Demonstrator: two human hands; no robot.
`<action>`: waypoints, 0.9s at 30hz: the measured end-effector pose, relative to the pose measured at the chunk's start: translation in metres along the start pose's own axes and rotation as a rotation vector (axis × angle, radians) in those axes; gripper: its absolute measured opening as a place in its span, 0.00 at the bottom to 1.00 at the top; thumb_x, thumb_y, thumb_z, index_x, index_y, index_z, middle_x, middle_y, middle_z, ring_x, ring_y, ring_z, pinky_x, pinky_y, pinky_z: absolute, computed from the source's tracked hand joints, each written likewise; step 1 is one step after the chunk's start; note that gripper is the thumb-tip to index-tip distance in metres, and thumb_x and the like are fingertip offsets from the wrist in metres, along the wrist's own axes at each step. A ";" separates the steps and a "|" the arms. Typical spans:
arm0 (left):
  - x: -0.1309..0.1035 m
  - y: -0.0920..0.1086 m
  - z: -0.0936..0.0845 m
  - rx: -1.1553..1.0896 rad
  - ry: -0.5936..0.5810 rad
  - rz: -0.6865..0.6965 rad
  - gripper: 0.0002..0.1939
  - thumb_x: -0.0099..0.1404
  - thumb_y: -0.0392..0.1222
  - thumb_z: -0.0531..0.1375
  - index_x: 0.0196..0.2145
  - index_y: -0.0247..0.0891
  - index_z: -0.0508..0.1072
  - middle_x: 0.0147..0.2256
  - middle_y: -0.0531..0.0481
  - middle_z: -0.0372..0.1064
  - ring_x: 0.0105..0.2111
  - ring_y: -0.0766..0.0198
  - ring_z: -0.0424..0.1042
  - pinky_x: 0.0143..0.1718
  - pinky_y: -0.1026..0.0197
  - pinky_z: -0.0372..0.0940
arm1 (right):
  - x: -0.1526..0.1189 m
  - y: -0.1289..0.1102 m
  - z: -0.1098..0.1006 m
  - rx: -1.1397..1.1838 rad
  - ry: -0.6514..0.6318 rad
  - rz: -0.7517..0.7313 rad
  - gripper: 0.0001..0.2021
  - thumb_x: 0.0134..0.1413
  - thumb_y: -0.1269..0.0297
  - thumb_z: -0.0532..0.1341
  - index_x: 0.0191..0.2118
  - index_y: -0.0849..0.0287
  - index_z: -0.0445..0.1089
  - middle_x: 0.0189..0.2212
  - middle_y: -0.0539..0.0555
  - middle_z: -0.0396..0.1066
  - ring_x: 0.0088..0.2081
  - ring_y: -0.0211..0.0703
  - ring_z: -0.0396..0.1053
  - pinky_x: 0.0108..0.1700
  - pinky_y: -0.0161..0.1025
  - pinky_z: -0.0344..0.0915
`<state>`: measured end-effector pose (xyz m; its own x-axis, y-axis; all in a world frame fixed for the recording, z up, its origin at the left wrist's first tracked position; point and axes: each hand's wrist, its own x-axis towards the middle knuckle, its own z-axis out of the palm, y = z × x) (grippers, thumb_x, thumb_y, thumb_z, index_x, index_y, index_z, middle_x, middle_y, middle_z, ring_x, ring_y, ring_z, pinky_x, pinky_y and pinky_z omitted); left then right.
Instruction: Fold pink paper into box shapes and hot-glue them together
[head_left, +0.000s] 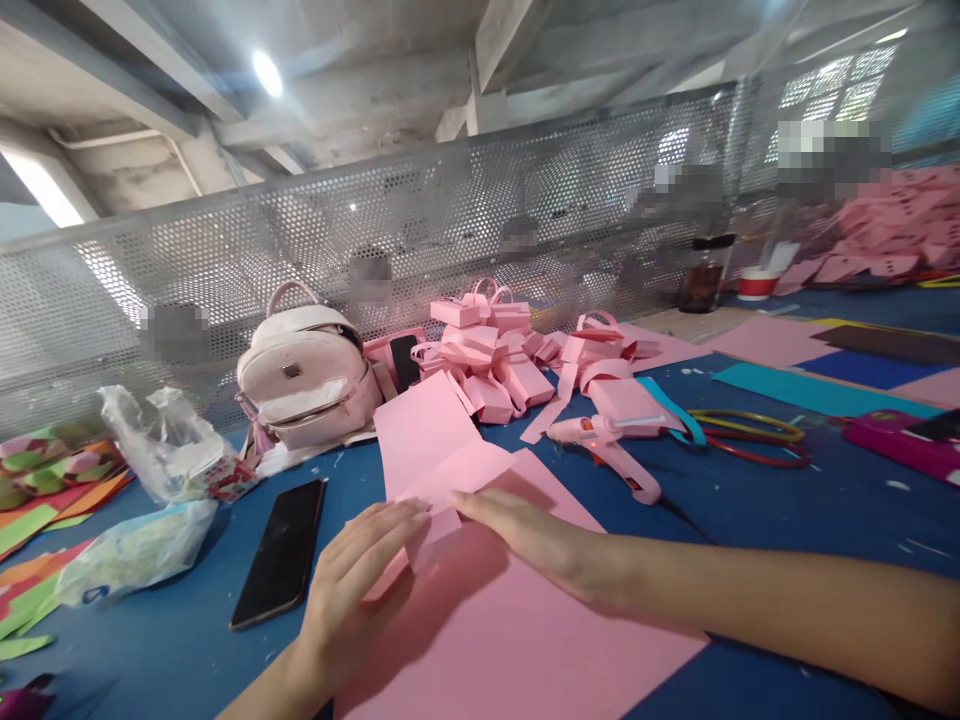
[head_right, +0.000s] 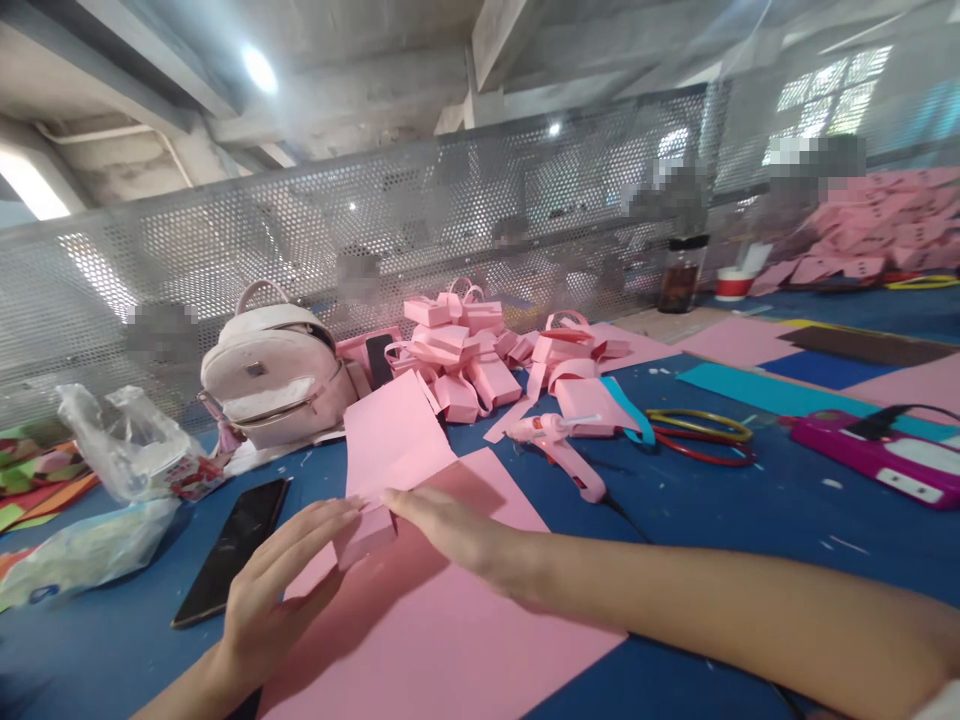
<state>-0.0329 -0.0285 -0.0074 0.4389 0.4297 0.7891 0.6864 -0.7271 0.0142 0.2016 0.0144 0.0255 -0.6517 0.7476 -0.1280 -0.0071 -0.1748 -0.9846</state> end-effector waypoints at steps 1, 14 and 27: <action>-0.001 0.000 0.001 -0.011 0.020 -0.035 0.24 0.68 0.30 0.58 0.60 0.44 0.72 0.49 0.45 0.81 0.50 0.57 0.81 0.53 0.57 0.74 | 0.000 -0.001 0.000 -0.008 0.013 -0.019 0.24 0.58 0.39 0.64 0.48 0.52 0.79 0.51 0.54 0.77 0.60 0.55 0.66 0.66 0.53 0.53; -0.011 -0.001 0.008 -0.300 0.026 -0.406 0.19 0.66 0.39 0.68 0.54 0.48 0.78 0.49 0.50 0.81 0.47 0.56 0.81 0.50 0.60 0.76 | 0.016 0.006 -0.006 -0.090 -0.047 -0.203 0.19 0.55 0.44 0.68 0.33 0.58 0.79 0.33 0.51 0.78 0.40 0.46 0.73 0.48 0.42 0.64; -0.012 -0.002 0.005 -0.267 0.005 -0.348 0.19 0.66 0.37 0.66 0.54 0.47 0.76 0.50 0.51 0.81 0.49 0.59 0.81 0.51 0.63 0.74 | 0.016 0.007 -0.007 -0.143 -0.035 -0.260 0.17 0.59 0.48 0.66 0.33 0.59 0.78 0.31 0.50 0.76 0.39 0.46 0.71 0.45 0.39 0.62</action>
<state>-0.0366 -0.0291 -0.0199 0.2050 0.6716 0.7120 0.6184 -0.6527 0.4376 0.1968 0.0298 0.0161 -0.6676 0.7326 0.1326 -0.0719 0.1139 -0.9909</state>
